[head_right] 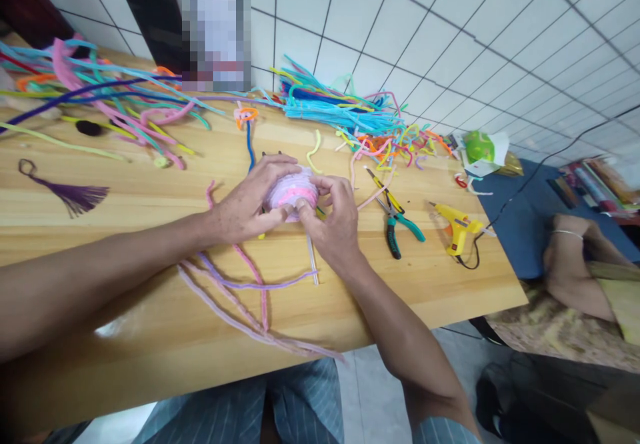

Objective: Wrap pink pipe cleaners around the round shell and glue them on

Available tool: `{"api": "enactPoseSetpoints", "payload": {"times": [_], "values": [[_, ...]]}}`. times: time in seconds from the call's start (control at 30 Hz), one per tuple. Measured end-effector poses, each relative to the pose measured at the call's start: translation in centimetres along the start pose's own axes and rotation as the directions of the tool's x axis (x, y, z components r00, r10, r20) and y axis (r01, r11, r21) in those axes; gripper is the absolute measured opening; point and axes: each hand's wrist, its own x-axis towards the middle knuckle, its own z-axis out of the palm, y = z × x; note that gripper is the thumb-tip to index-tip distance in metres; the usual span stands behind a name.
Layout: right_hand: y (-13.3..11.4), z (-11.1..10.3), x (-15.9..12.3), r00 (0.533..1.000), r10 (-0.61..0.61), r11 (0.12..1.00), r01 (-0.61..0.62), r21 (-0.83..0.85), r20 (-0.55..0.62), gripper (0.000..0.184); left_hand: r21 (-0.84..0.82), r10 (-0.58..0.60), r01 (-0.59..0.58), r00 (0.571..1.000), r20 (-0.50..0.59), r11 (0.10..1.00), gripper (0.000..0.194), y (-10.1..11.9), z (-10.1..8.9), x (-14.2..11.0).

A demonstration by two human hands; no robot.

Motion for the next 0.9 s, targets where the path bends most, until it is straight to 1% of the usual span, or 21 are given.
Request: {"api": "enactPoseSetpoints", "payload": {"times": [0.1,0.23,0.57,0.73,0.9], "values": [[0.0,-0.1,0.1,0.999,0.026,1.000,-0.026,0.006,0.019,0.028,0.002,0.001,-0.001,1.000,-0.007,1.000,0.052,0.0,0.0,0.0],[0.2,-0.2,0.2,0.998,0.043,0.997,-0.045,0.066,0.036,0.026,0.013,-0.008,0.008,1.000,-0.012,1.000,0.049,0.1,-0.1,0.1],[0.4,0.0,0.0,1.000,0.002,0.990,-0.005,0.138,0.017,0.025,0.084,-0.044,0.039,0.998,0.055,0.996,0.053,0.8,-1.0,0.2],[0.6,-0.1,-0.2,0.999,-0.042,0.984,0.039,0.173,0.013,0.025,0.103,-0.059,0.053,0.997,0.059,0.993,0.052,0.9,-1.1,0.1],[0.4,-0.4,-0.6,0.999,-0.044,0.978,0.039,0.205,0.021,0.025,0.129,-0.082,0.073,0.995,0.062,0.989,0.052,0.9,-1.1,0.0]]}}
